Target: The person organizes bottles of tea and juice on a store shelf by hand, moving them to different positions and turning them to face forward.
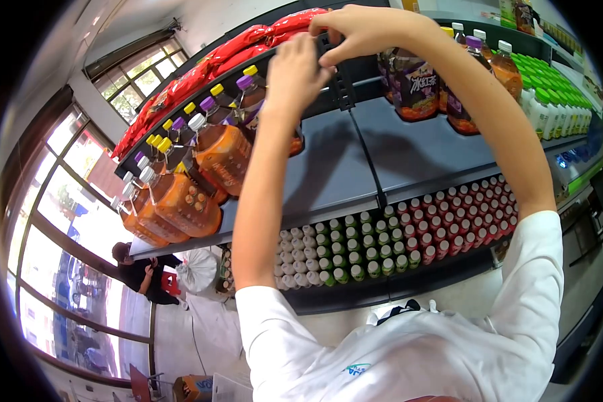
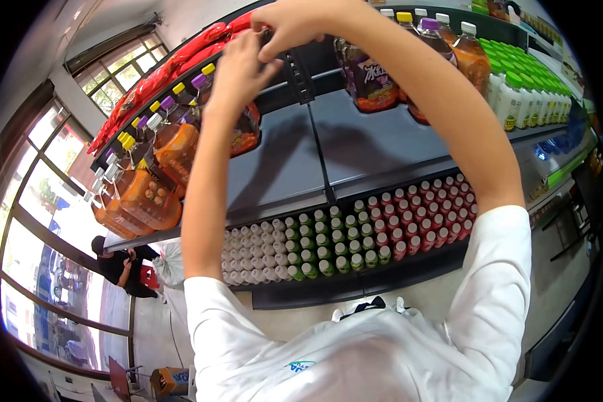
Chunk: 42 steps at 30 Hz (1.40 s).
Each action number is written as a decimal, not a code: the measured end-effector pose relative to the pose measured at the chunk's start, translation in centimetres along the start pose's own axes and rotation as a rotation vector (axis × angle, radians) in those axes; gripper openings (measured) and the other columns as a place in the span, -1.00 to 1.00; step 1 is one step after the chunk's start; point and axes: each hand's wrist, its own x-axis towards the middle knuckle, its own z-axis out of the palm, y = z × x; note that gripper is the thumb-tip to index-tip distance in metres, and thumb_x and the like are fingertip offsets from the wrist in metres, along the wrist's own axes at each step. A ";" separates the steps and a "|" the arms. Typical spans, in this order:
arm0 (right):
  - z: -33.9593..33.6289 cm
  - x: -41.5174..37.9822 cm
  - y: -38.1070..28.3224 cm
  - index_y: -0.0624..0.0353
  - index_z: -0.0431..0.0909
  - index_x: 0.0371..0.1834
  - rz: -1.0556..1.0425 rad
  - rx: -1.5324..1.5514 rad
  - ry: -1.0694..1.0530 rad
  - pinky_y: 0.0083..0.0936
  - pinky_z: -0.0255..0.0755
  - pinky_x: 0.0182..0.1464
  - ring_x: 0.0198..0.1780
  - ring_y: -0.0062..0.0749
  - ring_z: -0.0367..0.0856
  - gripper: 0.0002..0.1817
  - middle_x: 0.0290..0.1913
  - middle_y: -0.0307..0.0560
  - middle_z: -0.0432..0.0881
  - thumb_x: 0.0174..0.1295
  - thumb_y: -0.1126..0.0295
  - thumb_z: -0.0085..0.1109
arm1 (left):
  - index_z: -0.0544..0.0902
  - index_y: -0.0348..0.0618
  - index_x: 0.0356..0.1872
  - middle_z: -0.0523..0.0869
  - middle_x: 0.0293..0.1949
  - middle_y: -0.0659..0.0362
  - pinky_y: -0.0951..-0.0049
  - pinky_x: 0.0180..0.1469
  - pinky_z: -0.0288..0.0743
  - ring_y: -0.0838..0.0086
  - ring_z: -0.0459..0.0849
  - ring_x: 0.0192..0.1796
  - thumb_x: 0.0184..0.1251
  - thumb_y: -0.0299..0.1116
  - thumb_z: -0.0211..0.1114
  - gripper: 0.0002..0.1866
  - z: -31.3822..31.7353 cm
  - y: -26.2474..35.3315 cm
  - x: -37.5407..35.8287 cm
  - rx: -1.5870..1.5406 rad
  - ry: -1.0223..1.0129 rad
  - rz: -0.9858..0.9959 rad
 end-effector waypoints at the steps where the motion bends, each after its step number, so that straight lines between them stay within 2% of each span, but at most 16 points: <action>1: 2.0 1.5 0.5 0.26 0.50 0.32 0.030 0.059 -0.010 -0.16 0.66 0.00 0.01 0.03 0.77 -0.19 0.00 0.22 0.76 0.10 -0.02 0.51 | 0.49 -0.22 0.34 0.63 0.19 -0.02 0.05 0.23 0.58 0.02 0.61 0.24 0.25 -0.09 0.51 -0.30 -1.3 -1.6 -0.7 0.072 0.036 -0.005; 2: 3.2 2.8 0.2 0.23 0.37 0.47 0.059 0.118 -0.021 -0.19 0.69 -0.14 -0.06 -0.07 0.78 -0.09 -0.03 0.15 0.74 0.08 0.06 0.56 | 0.53 -0.20 0.30 0.65 0.16 -0.02 0.04 0.21 0.58 0.01 0.62 0.21 0.29 -0.11 0.48 -0.36 -2.4 -3.0 -1.6 0.144 0.072 -0.011; 4: 2.8 3.0 -4.0 0.31 0.40 0.46 0.176 0.154 -0.209 -0.22 0.76 -0.26 -0.09 -0.13 0.79 -0.10 0.04 0.15 0.71 0.25 -0.15 0.38 | 0.58 -0.18 0.26 0.64 0.16 -0.03 0.05 0.19 0.60 -0.02 0.61 0.21 0.33 -0.12 0.44 -0.44 -4.2 -4.5 -3.8 0.205 0.041 -0.120; 5: 4.2 4.2 -4.4 0.30 0.37 0.49 0.185 0.152 -0.272 -0.24 0.80 -0.31 -0.10 -0.09 0.79 -0.07 0.12 0.16 0.68 0.24 -0.17 0.38 | 0.55 -0.21 0.33 0.58 0.29 -0.14 0.01 0.31 0.52 -0.12 0.57 0.28 0.44 -0.15 0.36 -0.46 -5.1 -4.9 -4.9 0.207 -0.083 -0.167; 8: 7.5 6.5 -5.5 0.21 0.37 0.47 0.224 0.165 -0.380 -0.21 0.82 -0.22 -0.03 -0.06 0.79 -0.01 0.14 0.20 0.69 0.10 -0.21 0.47 | 0.57 -0.24 0.31 0.50 0.40 -0.19 0.00 0.35 0.52 -0.18 0.57 0.32 0.44 -0.18 0.34 -0.48 -5.3 -5.4 -8.4 0.180 -0.177 -0.126; 12: 11.5 8.6 -6.3 0.25 0.50 0.25 0.114 0.355 -0.212 -0.19 0.81 -0.28 0.02 -0.05 0.80 -0.21 0.12 0.19 0.72 0.07 -0.08 0.50 | 0.54 -0.29 0.31 0.46 0.43 -0.23 0.01 0.39 0.49 -0.21 0.57 0.32 0.46 -0.29 0.29 -0.52 -6.5 -4.5 -8.5 0.097 -0.192 -0.161; 13: 12.4 9.0 -6.9 0.29 0.57 0.11 0.138 0.374 -0.192 -0.12 0.78 -0.15 0.08 0.02 0.77 -0.32 0.06 0.19 0.73 0.06 0.00 0.50 | 0.54 -0.29 0.31 0.46 0.43 -0.23 0.01 0.39 0.49 -0.21 0.57 0.32 0.46 -0.29 0.29 -0.52 -6.7 -4.5 -8.4 0.102 -0.190 -0.162; 14: 15.6 9.8 -6.4 0.31 0.60 0.03 0.030 0.251 0.103 -0.04 0.69 0.05 0.09 0.12 0.73 -0.39 0.02 0.22 0.70 0.07 0.04 0.47 | 0.51 -0.28 0.34 0.47 0.42 -0.22 0.01 0.40 0.47 -0.20 0.56 0.33 0.46 -0.28 0.28 -0.50 -7.1 -4.5 -8.4 0.071 -0.214 -0.146; 16: 16.8 10.0 -6.4 0.31 0.56 0.17 0.102 0.272 0.119 -0.05 0.68 0.12 0.09 0.14 0.76 -0.16 0.09 0.24 0.73 -0.02 -0.13 0.57 | 0.48 -0.27 0.37 0.48 0.41 -0.21 0.01 0.42 0.44 -0.20 0.55 0.34 0.47 -0.28 0.28 -0.48 -7.4 -4.1 -8.4 0.043 -0.238 -0.128; 22: 15.2 6.1 -5.7 0.31 0.57 0.10 0.161 0.295 0.169 -0.02 0.63 0.18 0.17 0.20 0.70 -0.17 0.21 0.22 0.60 -0.02 -0.18 0.57 | 0.26 -0.20 0.56 0.32 0.51 -0.19 0.03 0.48 0.38 -0.18 0.40 0.47 0.40 -0.13 0.42 -0.19 -6.2 -2.6 -8.2 -0.054 -0.037 -0.034; 26: 13.4 2.8 -5.1 0.31 0.56 -0.04 0.080 0.293 0.232 -0.05 0.64 0.09 0.08 0.18 0.72 -0.09 0.07 0.17 0.64 -0.20 -0.31 0.59 | 0.14 -0.17 0.64 0.20 0.57 -0.27 0.01 0.43 0.43 -0.23 0.41 0.47 0.37 0.02 0.46 -0.03 -5.9 -2.3 -7.3 -0.218 -0.063 -0.144; 27: 12.8 1.9 -5.2 0.32 0.57 -0.04 0.054 0.295 0.252 -0.07 0.63 0.06 0.05 0.14 0.72 -0.04 0.04 0.15 0.65 -0.27 -0.35 0.59 | 0.27 -0.23 0.52 0.50 0.38 -0.33 0.06 0.30 0.54 -0.19 0.61 0.31 0.43 0.05 0.42 -0.16 -6.1 -1.7 -6.9 -0.273 -0.062 -0.161; 28: 12.4 1.3 -4.7 0.32 0.57 -0.04 0.064 0.289 0.249 -0.07 0.63 0.06 0.05 0.14 0.72 -0.04 0.04 0.15 0.65 -0.27 -0.35 0.59 | 0.27 -0.23 0.52 0.50 0.38 -0.33 0.06 0.30 0.54 -0.19 0.61 0.31 0.43 0.05 0.42 -0.16 -6.3 -1.2 -6.4 -0.284 -0.062 -0.156; 30: 11.6 0.1 -3.8 0.33 0.57 -0.03 -0.021 0.237 0.295 -0.09 0.64 0.05 0.03 0.11 0.72 -0.03 0.04 0.13 0.65 -0.25 -0.36 0.58 | 0.39 -0.28 0.31 0.76 0.01 -0.28 0.10 0.11 0.63 -0.14 0.78 0.07 0.49 0.06 0.37 -0.32 -6.8 0.2 -4.9 -0.479 -0.297 -0.422; 31: 11.1 -0.7 -3.2 0.33 0.59 -0.04 0.001 0.204 0.278 -0.12 0.65 0.04 0.02 0.08 0.74 -0.03 0.02 0.13 0.66 -0.25 -0.37 0.58 | 0.43 -0.29 0.14 0.81 -0.24 -0.20 0.10 -0.04 0.65 -0.12 0.83 -0.11 0.52 0.05 0.34 -0.43 -5.8 0.3 -4.7 -0.504 -0.193 -0.303; 42: 4.0 -11.5 2.7 0.33 0.64 -0.10 0.060 0.059 0.136 -0.24 0.57 0.01 -0.05 0.00 0.69 -0.18 -0.10 0.11 0.69 -0.15 -0.23 0.62 | 0.46 -0.28 0.01 0.73 -0.12 -0.29 0.01 -0.02 0.61 -0.25 0.75 -0.05 0.56 0.01 0.26 -0.53 1.7 9.8 1.4 -0.814 0.004 -0.159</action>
